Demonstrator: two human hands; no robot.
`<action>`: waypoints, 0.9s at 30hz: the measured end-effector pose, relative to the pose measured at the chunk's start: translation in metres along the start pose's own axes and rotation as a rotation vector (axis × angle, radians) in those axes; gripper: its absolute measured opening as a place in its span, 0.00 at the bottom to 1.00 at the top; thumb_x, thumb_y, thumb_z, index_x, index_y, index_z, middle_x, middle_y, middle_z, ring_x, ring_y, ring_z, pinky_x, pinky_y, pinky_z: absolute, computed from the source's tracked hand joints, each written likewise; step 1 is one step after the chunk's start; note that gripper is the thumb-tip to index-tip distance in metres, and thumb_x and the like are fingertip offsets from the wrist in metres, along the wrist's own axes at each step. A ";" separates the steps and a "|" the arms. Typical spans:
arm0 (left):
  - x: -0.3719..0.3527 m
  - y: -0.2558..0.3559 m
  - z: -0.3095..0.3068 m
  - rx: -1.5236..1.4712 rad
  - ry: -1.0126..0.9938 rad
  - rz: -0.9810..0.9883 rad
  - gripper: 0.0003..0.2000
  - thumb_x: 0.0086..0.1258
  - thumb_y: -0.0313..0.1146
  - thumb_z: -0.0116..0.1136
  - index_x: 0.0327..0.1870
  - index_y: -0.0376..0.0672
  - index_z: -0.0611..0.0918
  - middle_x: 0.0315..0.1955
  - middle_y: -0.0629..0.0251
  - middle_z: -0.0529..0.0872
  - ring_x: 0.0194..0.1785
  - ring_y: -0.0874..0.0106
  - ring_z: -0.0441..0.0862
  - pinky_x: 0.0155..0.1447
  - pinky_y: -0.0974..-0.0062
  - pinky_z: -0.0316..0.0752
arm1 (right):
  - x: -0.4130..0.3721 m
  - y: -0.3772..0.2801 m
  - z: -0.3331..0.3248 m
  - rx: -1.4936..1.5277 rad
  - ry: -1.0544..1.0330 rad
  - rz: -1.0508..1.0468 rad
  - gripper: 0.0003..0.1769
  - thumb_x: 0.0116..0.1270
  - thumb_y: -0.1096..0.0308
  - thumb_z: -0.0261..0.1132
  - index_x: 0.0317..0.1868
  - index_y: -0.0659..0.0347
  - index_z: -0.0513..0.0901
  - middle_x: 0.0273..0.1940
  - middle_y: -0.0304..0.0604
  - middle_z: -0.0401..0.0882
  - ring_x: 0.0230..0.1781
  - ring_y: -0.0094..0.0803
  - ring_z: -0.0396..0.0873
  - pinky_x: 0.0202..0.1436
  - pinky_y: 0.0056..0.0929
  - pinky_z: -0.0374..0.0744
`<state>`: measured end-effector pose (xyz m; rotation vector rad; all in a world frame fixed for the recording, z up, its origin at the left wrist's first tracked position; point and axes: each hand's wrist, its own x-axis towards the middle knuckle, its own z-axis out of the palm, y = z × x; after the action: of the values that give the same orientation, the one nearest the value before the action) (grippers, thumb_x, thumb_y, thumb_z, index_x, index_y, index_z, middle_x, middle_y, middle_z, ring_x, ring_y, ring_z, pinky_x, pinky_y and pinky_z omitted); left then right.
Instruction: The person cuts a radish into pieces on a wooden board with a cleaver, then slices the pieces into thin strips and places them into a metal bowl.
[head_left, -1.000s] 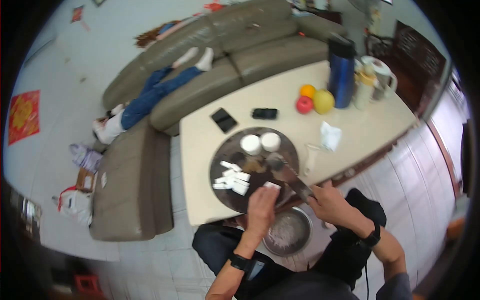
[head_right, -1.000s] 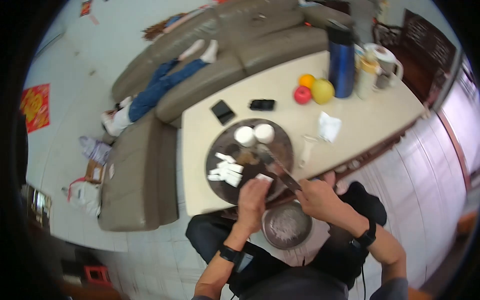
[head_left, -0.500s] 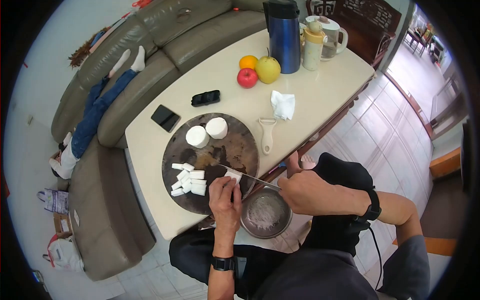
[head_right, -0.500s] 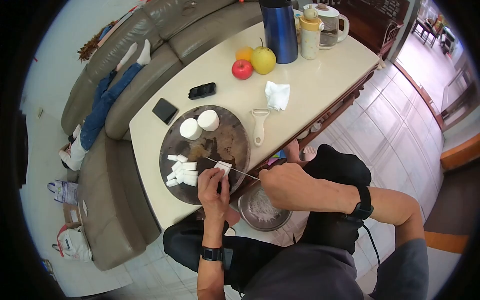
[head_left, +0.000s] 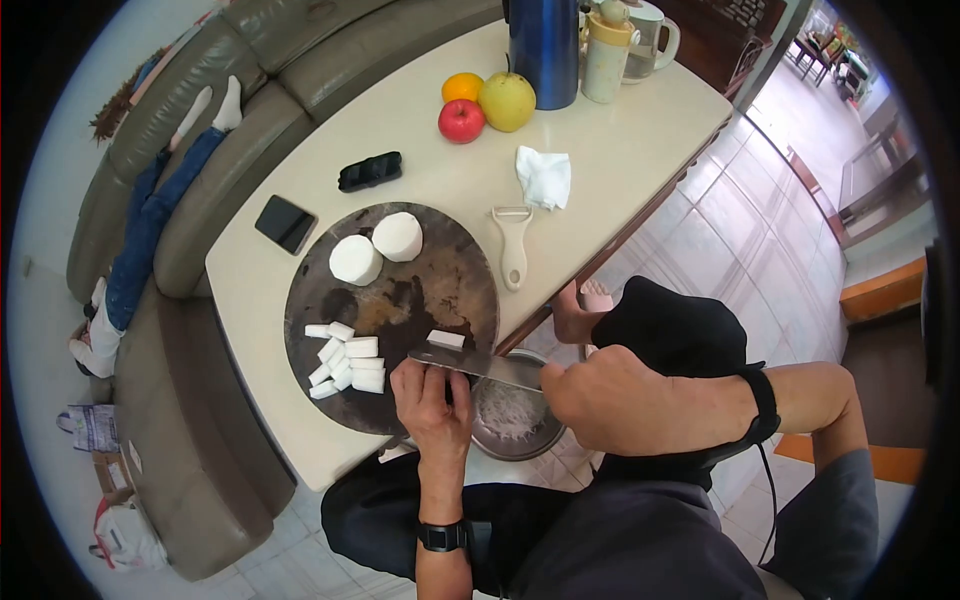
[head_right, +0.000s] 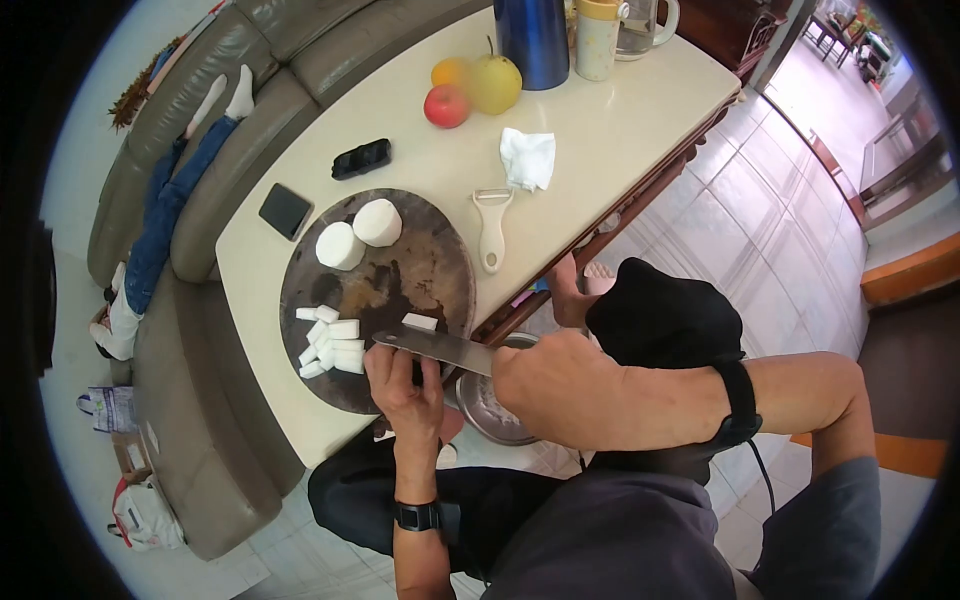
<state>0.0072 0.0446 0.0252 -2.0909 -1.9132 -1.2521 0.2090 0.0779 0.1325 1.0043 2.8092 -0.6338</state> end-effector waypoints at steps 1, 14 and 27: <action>-0.001 -0.001 0.000 -0.009 -0.004 -0.014 0.10 0.51 0.19 0.63 0.35 0.33 0.80 0.39 0.55 0.80 0.43 0.54 0.76 0.48 0.63 0.72 | 0.001 0.001 0.002 -0.011 -0.008 -0.006 0.14 0.42 0.75 0.64 0.31 0.71 0.72 0.15 0.48 0.73 0.16 0.45 0.79 0.20 0.39 0.74; 0.000 -0.003 0.005 0.000 0.025 -0.037 0.11 0.51 0.19 0.65 0.37 0.35 0.83 0.39 0.58 0.82 0.43 0.57 0.78 0.47 0.64 0.74 | 0.009 0.018 -0.016 0.218 -0.073 -0.023 0.10 0.46 0.78 0.61 0.28 0.69 0.69 0.13 0.50 0.69 0.15 0.51 0.74 0.19 0.43 0.72; -0.003 -0.005 0.004 -0.001 0.010 -0.054 0.11 0.50 0.19 0.66 0.35 0.36 0.83 0.38 0.57 0.82 0.43 0.56 0.79 0.47 0.64 0.75 | 0.060 0.007 0.013 0.208 0.090 -0.127 0.10 0.44 0.78 0.62 0.28 0.72 0.70 0.15 0.52 0.73 0.17 0.50 0.78 0.20 0.43 0.73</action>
<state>0.0050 0.0452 0.0181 -2.0417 -1.9786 -1.2712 0.1653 0.1126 0.1050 0.9107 2.9516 -0.9355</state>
